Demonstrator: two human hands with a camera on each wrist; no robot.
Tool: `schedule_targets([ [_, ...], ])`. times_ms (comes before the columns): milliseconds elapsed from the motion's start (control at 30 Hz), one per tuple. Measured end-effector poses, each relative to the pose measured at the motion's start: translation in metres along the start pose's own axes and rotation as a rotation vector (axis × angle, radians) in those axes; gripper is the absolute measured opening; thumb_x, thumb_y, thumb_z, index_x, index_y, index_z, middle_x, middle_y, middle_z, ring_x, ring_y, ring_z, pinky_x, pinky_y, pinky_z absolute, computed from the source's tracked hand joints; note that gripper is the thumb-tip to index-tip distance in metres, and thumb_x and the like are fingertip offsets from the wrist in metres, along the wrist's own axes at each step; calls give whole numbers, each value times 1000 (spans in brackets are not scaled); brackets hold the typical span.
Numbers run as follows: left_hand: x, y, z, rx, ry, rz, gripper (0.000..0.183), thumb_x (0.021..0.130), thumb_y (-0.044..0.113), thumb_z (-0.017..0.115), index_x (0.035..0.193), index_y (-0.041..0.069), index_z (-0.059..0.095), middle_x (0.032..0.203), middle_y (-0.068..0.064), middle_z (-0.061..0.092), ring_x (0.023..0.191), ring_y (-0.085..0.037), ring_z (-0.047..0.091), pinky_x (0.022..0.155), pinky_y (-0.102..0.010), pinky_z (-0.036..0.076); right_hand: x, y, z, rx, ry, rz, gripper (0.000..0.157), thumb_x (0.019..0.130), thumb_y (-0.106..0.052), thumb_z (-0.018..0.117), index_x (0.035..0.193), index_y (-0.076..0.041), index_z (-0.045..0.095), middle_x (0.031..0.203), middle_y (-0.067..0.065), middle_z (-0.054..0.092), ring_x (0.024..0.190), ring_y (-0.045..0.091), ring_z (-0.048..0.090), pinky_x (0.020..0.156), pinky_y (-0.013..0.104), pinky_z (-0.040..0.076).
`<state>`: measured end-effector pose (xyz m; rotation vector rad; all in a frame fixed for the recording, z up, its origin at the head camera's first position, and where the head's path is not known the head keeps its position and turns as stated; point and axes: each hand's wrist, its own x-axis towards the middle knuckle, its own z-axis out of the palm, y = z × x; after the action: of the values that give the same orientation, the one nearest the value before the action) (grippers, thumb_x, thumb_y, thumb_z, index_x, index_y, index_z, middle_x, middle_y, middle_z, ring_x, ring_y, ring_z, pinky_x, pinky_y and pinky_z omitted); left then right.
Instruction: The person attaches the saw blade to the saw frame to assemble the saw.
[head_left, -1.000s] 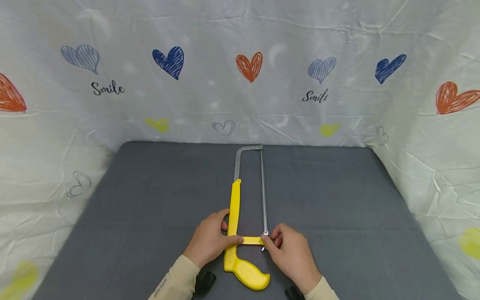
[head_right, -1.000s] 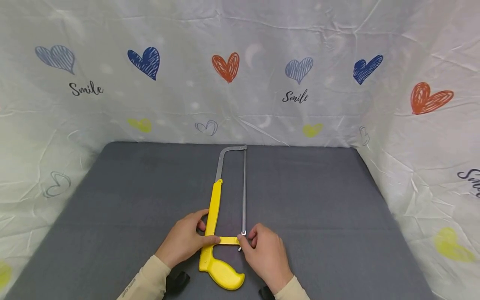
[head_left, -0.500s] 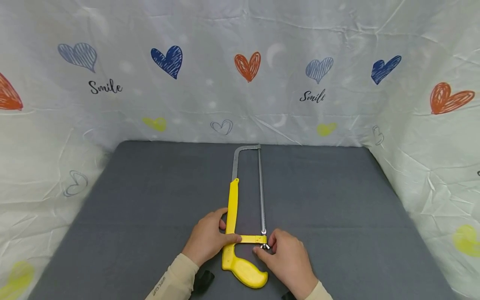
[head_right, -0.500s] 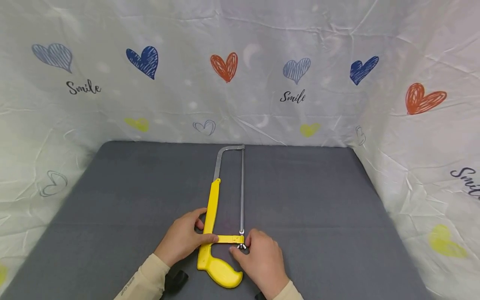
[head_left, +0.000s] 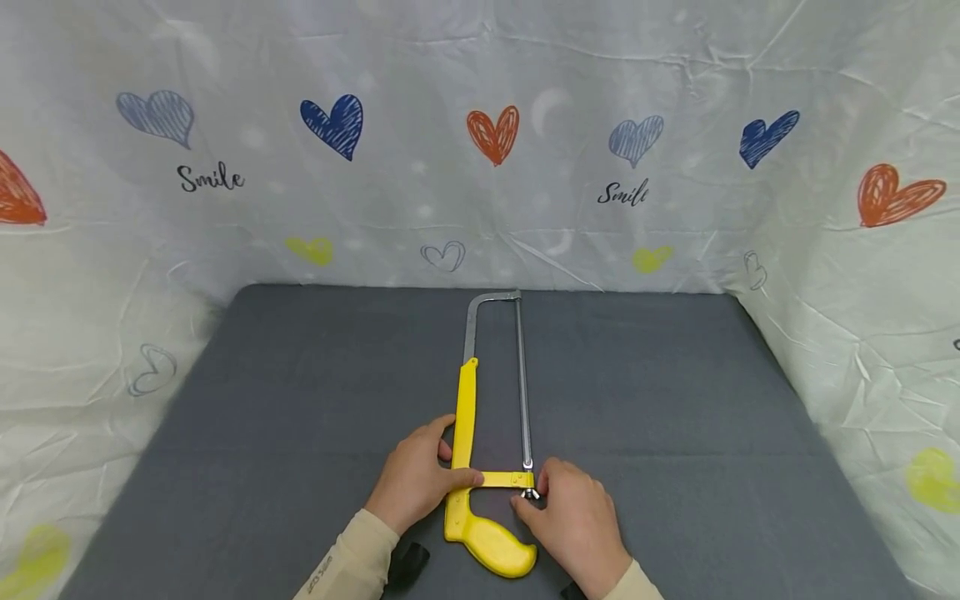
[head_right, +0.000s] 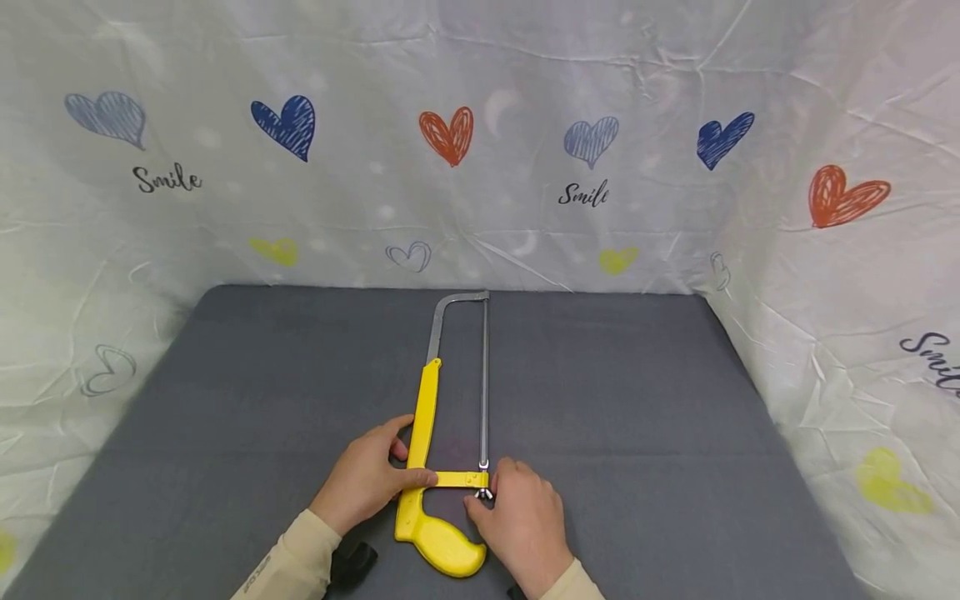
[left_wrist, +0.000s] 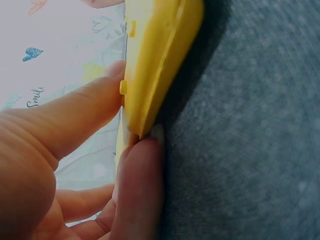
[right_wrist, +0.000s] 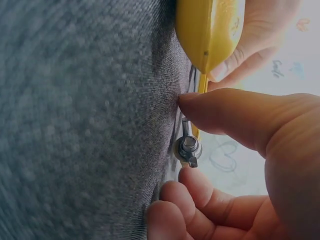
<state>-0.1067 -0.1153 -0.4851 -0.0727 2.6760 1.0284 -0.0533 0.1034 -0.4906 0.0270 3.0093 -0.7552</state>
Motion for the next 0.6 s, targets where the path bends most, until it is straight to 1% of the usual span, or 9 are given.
schedule_targets([
  [133, 1, 0, 0, -3, 5, -3, 99, 76, 42, 100, 157, 7, 54, 97, -1, 63, 82, -18, 57, 73, -33, 51, 2, 0, -2, 2, 11, -25, 46, 77, -40, 98, 77, -21, 56, 66, -5, 46, 53, 11, 40, 51, 28, 31],
  [333, 1, 1, 1, -3, -6, 3, 98, 76, 43, 99, 157, 8, 55, 96, 0, 63, 81, -18, 56, 73, -34, 50, 1, 2, -3, 20, 11, -44, 45, 77, -36, 98, 75, -22, 56, 66, -6, 46, 53, 10, 40, 49, 28, 31],
  [467, -1, 0, 0, -8, -4, -5, 97, 76, 43, 99, 156, 8, 56, 96, 0, 63, 80, -18, 56, 73, -34, 49, 1, 3, -1, 35, 8, -69, 42, 78, -33, 96, 75, -22, 56, 67, -6, 46, 52, 10, 40, 48, 28, 31],
  [600, -1, 1, -1, -17, -1, -15, 96, 76, 41, 100, 155, 9, 57, 96, -1, 63, 79, -18, 56, 71, -33, 48, 2, 3, -2, 44, -4, -64, 39, 79, -32, 93, 73, -22, 55, 65, -6, 45, 51, 11, 39, 47, 28, 31],
])
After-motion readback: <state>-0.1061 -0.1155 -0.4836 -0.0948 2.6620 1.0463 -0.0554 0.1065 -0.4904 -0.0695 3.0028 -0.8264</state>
